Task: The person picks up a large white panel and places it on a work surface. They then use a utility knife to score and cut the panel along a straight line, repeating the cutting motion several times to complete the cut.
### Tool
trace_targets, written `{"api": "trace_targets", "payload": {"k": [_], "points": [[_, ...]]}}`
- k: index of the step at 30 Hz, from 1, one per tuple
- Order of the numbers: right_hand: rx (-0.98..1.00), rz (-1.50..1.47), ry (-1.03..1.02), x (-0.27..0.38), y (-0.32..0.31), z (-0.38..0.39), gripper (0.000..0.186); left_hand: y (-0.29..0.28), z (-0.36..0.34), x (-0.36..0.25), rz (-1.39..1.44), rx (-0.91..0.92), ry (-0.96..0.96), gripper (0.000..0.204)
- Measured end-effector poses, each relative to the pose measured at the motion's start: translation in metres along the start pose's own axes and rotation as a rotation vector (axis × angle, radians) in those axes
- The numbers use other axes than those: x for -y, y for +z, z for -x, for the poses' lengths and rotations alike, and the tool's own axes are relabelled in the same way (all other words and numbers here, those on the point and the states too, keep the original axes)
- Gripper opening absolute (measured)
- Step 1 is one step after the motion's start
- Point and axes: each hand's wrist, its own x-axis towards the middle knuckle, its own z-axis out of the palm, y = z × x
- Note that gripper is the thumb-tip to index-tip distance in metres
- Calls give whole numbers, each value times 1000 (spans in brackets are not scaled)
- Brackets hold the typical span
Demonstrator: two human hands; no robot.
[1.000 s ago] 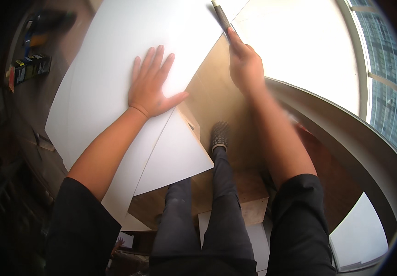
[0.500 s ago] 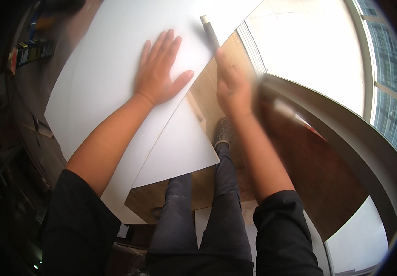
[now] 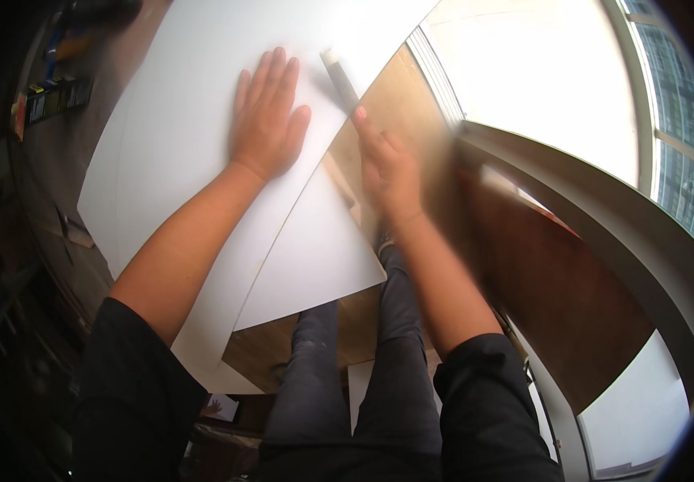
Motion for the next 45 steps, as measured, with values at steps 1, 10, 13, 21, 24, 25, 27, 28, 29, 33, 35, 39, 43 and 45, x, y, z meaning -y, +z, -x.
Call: {"api": "trace_targets", "payload": {"k": [1,10,13,21,24,25,27,28,29,33,35,39,43,45], "points": [[34,29,8,-4,-1,17,52,0,0,1,-4,4,-1,67],[-131,-135,41,10,-5,-52,46,-1,0,-2,34,-36,31,66],[-1,57,91,3,-4,-1,50,-1,1,-1,41,-40,35,66],[-80,-101,84,15,-3,-38,52,0,-1,-1,37,-44,48,66],[-32,-37,66,11,-1,-5,49,-1,0,0,27,-42,49,66],[-1,-7,65,8,-1,6,48,-2,0,-1,31,-39,49,66],[-3,-29,94,12,-3,1,53,-2,0,-1,23,-37,48,66],[-24,-82,97,7,-3,-13,57,-2,0,0,11,-40,48,66],[-50,-130,103,8,-6,-31,61,0,-1,0,4,-43,54,66],[-104,-136,145,10,-11,-60,57,0,0,0,-17,47,2,70],[-22,-59,156,8,-8,-27,60,-1,-2,0,-13,51,-1,70],[-86,-66,112,12,-6,-26,49,-3,-2,-3,2,-11,49,66],[-143,-209,283,12,-25,-87,42,-3,-2,-1,-14,-1,47,67],[-75,-118,247,10,-25,-69,53,-3,-3,-1,-12,6,45,67]]}}
